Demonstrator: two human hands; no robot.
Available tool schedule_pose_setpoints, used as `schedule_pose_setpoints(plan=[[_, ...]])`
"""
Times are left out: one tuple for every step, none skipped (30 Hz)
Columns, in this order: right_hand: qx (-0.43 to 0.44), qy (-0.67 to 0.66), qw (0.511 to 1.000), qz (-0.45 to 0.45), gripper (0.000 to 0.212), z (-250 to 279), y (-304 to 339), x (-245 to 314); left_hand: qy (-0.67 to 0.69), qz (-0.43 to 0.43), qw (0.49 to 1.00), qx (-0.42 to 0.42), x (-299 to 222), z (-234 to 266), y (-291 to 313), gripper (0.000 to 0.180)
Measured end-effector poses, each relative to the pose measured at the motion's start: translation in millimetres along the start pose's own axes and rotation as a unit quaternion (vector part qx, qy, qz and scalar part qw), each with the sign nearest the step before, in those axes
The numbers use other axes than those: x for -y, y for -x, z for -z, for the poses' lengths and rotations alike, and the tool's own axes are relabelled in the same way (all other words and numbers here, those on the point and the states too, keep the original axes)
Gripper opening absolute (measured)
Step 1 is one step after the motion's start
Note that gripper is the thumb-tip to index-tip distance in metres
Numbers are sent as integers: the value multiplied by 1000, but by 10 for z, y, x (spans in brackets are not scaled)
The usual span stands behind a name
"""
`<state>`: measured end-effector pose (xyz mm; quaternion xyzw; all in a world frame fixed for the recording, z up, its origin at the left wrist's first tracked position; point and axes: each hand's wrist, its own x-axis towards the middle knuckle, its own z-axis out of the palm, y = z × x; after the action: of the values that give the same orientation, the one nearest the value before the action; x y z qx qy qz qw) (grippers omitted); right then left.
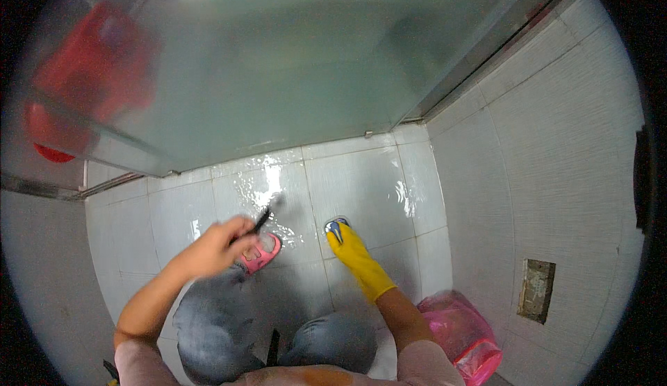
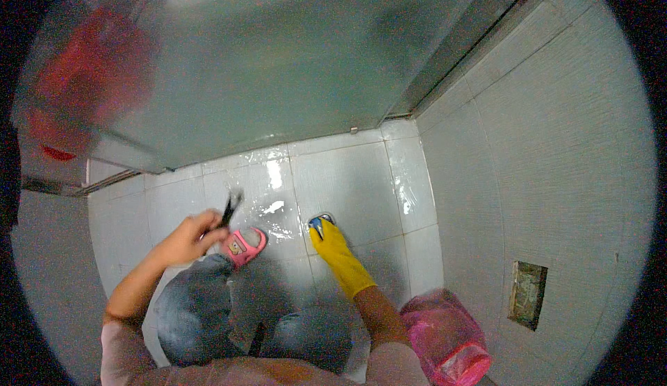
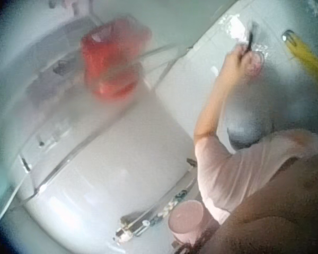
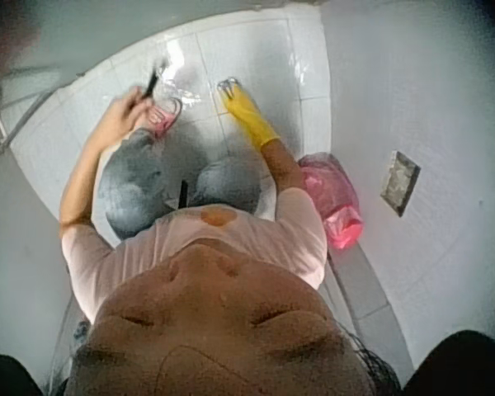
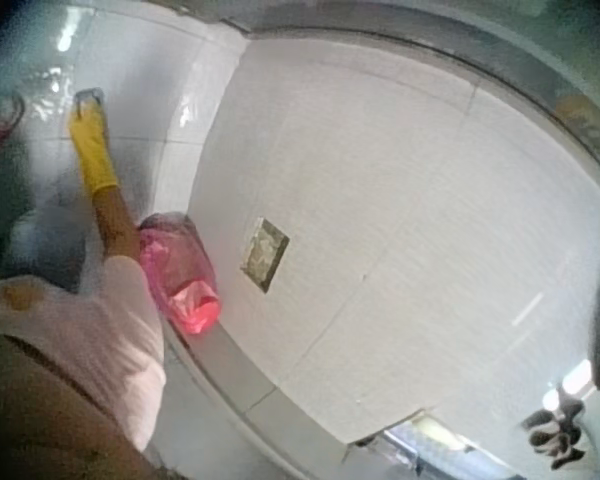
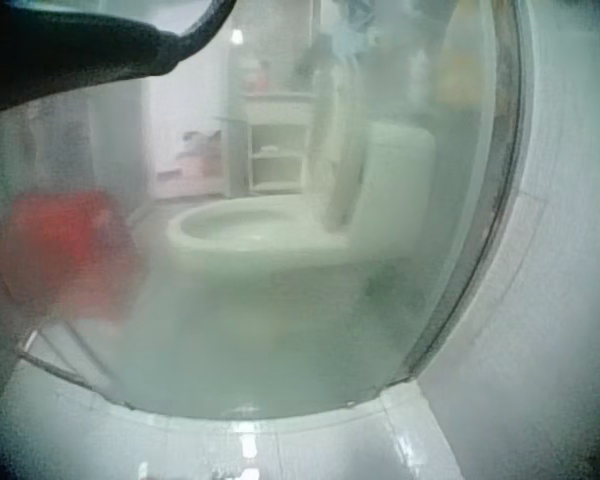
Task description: The person cleans a shower stall by first rinsing the floor and walls with a handheld showerhead. They then move a red plastic stool and basin aside. Using a blue scrubbing pad and a scraper, the person scrubs the tiled floor and lower walls, focusing on the corners and grout lines.
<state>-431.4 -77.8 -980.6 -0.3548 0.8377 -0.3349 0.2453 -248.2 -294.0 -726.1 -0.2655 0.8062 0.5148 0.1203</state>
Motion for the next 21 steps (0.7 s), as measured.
schedule_pose_setpoints(plan=[[-7, 28, 999, 24, 43, 134, 35, -33, 138, -1, 990, -16, 178, -93, -176, 18], [-17, 59, 997, 45, 42, 256, 61, -14, 252, 17, 968, -16, 328, -188, -390, 20], [-20, -42, 999, 16, 39, 363, 64, 31, 389, 65, 919, -7, 167, -268, -549, 20], [-23, -130, 991, -8, 36, 514, 46, 165, 462, 70, 884, -17, 91, -342, -630, 19], [-30, -216, 975, -33, 33, 673, 28, 327, 530, 73, 845, -24, 35, -397, -710, 19], [11, -339, 940, -46, 24, 794, 58, 548, 608, 77, 791, -1, 46, -459, -785, 18], [30, -381, 924, -31, 23, 887, 126, 775, 679, 81, 730, 17, 94, -523, -830, 18], [50, -422, 905, -15, 23, 969, 179, 988, 712, 105, 694, 32, 152, -596, -872, 19], [68, -462, 884, 2, 22, 1010, 202, 1079, 707, 99, 697, 63, 76, -662, -886, 19], [34, -379, 922, 77, 26, 968, 240, 1084, 699, 114, 703, 72, -1, -749, -882, 19], [-8, -255, 946, 199, 31, 920, 221, 1068, 690, 127, 708, 78, -69, -836, -875, 20], [-42, -271, 949, 154, 29, 876, 264, 1061, 669, 140, 727, 71, -121, -930, -856, 21], [-72, -284, 950, 107, 27, 944, 316, 1255, 649, 155, 742, 62, -137, -999, -855, 23], [-69, -265, 940, 201, 23, 1127, 248, 1477, 641, 139, 752, 68, -211, -1002, -835, 22], [-57, -229, 943, 233, 22, 1109, 239, 1437, 633, 124, 761, 74, -271, -982, -800, 20], [-50, -190, 944, 266, 22, 1070, 214, 1333, 618, 114, 775, 68, -266, -989, -794, 25], [-40, -151, 942, 295, 21, 1101, 196, 1418, 591, 140, 791, 69, -242, -944, -721, 28], [-69, -86, 932, 345, 21, 1217, 230, 1475, 563, 167, 806, 71, -218, -892, -651, 31], [-120, -112, 932, 324, 20, 1215, 224, 1456, 535, 194, 819, 77, -212, -848, -581, 35], [-170, -139, 928, 302, 20, 1208, 234, 1398, 496, 200, 844, 41, -111, -736, -481, 44], [-220, -165, 921, 277, 20, 1217, 258, 1350, 456, 169, 874, 5, 216, -576, -465, 40]])
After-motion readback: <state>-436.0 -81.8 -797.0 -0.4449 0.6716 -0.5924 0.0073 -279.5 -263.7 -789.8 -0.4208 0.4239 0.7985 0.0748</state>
